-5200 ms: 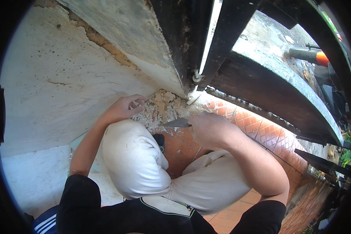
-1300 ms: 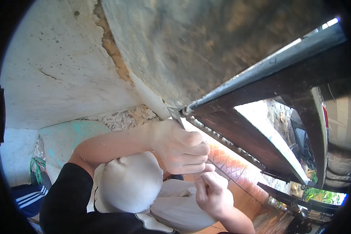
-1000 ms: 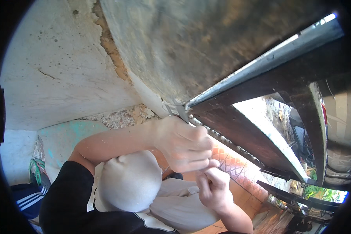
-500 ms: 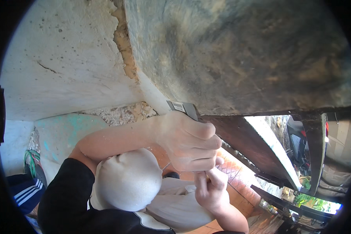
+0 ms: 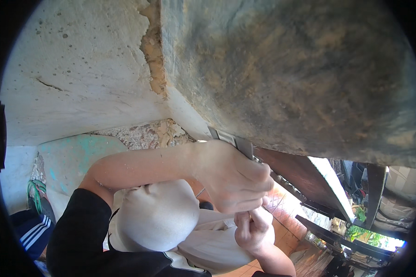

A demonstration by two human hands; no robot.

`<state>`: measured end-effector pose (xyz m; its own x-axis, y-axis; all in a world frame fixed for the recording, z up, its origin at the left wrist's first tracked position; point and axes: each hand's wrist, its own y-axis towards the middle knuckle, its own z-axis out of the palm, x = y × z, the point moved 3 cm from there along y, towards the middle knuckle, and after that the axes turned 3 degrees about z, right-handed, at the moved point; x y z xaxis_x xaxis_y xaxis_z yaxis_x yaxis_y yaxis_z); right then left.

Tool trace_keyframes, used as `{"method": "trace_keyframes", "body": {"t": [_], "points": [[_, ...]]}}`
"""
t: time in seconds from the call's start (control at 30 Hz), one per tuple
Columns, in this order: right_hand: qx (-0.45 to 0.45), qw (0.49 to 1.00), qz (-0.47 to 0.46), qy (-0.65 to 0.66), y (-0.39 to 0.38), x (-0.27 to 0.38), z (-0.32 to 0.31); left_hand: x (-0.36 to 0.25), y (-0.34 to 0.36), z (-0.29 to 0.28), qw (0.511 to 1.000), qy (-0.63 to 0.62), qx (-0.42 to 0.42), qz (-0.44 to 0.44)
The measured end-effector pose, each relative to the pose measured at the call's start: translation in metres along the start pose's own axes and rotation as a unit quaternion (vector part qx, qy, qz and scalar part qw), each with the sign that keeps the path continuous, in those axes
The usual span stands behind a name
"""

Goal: The person scrapes old paint or plaster from a wall and ceiling corner using a putty knife.

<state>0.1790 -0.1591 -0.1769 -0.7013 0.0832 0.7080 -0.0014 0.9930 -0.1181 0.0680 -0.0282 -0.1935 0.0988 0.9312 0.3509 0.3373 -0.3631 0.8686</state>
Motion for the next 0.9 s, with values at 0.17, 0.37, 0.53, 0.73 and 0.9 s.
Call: {"method": "trace_keyframes", "body": {"t": [0.17,0.37,0.53,0.73,0.9], "points": [[-0.028,0.996,0.074,0.047,-0.019,-0.029,0.008,0.000,0.000,0.005,0.999,0.019,-0.012,0.042],[-0.026,0.994,0.067,0.078,-0.020,-0.014,0.006,-0.001,0.005,0.005,0.996,0.014,-0.067,0.059],[-0.012,0.996,0.071,0.051,-0.012,-0.008,0.004,0.009,0.009,-0.011,0.999,-0.007,-0.024,0.037],[-0.003,0.989,0.043,0.140,-0.005,-0.015,-0.004,0.009,0.010,-0.004,0.999,0.007,-0.011,0.031],[0.114,0.932,0.147,0.311,-0.001,-0.013,-0.015,0.006,0.017,-0.001,0.999,0.027,-0.024,-0.009]]}}
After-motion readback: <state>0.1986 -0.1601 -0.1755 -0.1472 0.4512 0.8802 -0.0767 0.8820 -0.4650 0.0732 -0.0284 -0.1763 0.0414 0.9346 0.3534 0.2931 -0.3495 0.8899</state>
